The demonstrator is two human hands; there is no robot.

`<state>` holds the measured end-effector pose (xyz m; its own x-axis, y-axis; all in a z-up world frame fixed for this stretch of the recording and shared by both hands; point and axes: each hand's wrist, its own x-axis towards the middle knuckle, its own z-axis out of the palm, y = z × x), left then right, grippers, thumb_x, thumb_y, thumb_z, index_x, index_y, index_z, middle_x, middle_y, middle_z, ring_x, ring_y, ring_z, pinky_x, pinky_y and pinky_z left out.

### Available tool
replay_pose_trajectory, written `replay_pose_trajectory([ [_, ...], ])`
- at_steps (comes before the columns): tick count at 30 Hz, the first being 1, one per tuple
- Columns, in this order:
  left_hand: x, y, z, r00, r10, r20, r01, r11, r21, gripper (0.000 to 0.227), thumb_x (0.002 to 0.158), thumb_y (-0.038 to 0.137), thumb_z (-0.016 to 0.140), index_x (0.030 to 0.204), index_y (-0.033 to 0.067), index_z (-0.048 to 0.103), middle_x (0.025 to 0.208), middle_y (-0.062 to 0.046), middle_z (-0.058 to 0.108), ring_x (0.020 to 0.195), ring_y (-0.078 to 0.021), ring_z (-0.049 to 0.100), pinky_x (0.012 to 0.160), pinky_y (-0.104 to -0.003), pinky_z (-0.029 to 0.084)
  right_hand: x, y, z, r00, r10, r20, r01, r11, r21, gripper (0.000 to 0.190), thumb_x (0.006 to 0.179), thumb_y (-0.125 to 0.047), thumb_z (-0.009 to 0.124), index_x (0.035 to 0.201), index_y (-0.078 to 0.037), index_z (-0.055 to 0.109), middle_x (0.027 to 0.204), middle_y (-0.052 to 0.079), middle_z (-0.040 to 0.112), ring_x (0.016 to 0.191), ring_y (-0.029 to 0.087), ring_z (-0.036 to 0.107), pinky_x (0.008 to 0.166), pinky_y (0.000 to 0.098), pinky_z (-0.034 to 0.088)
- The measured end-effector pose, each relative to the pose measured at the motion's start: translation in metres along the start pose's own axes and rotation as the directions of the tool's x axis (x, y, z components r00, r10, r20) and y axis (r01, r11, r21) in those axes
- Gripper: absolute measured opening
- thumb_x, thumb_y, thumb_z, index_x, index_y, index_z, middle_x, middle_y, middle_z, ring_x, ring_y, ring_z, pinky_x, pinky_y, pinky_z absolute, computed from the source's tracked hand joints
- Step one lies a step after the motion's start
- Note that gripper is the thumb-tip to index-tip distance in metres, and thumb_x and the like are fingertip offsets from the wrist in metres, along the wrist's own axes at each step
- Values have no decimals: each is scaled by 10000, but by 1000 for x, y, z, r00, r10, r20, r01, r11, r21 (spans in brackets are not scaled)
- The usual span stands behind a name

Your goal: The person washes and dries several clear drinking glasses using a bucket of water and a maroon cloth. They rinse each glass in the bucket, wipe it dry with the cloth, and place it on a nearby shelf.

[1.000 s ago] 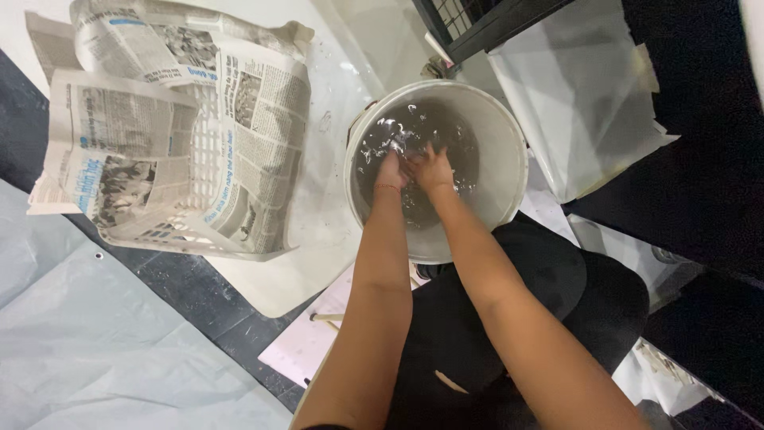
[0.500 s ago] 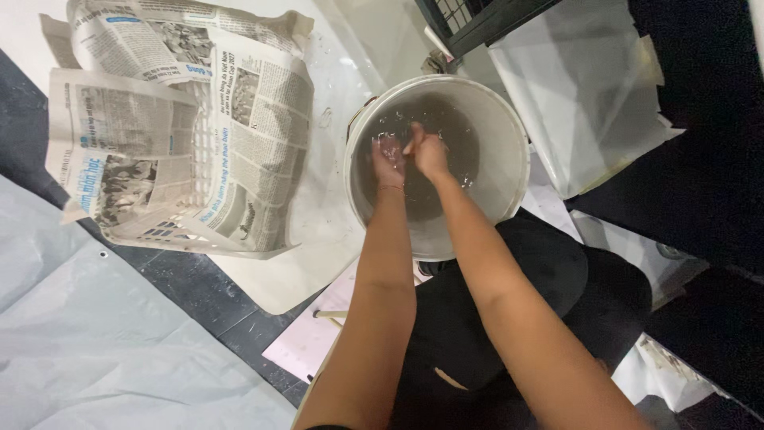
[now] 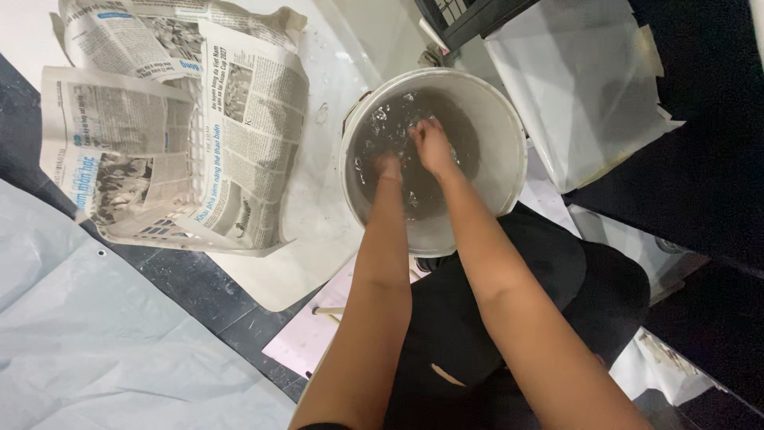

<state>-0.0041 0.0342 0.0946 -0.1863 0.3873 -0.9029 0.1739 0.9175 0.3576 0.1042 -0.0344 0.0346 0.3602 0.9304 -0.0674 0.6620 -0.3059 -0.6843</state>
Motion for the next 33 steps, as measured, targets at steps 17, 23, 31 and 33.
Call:
replay_pose_trajectory([
  [17,6,-23,25,835,313,453,-544,593,593,427,753,335,771,1006,-7,751,1010,-212,732,1008,-346,725,840,-458,564,30,-23,-39,906,294,305,-265,955,-133,495,1018,-288,558,1391,29,479,1260,324,578,1164,502,555,974,529,458],
  [23,20,-56,28,622,177,763,-163,982,-94,298,972,257,613,961,-29,695,782,-101,648,634,-194,589,564,-383,534,31,-88,-92,797,409,445,-206,876,-435,496,917,-168,563,1407,-104,518,1408,210,552,1261,411,562,1024,518,459],
  [31,-38,-22,-19,549,21,836,305,926,-224,325,1026,346,547,1195,68,546,913,-126,650,724,-255,678,591,-426,585,-26,-173,-205,887,81,454,8,981,-192,340,1007,-218,521,1296,-67,619,1348,190,633,1246,384,588,1008,496,476],
  [33,-53,-16,-32,604,45,796,54,994,-97,329,970,330,559,1200,94,554,911,-89,654,705,-279,686,621,-432,605,-49,-198,-235,910,-37,413,118,978,-170,327,1005,-202,532,1280,-56,630,1356,193,621,1240,396,578,1000,500,468],
])
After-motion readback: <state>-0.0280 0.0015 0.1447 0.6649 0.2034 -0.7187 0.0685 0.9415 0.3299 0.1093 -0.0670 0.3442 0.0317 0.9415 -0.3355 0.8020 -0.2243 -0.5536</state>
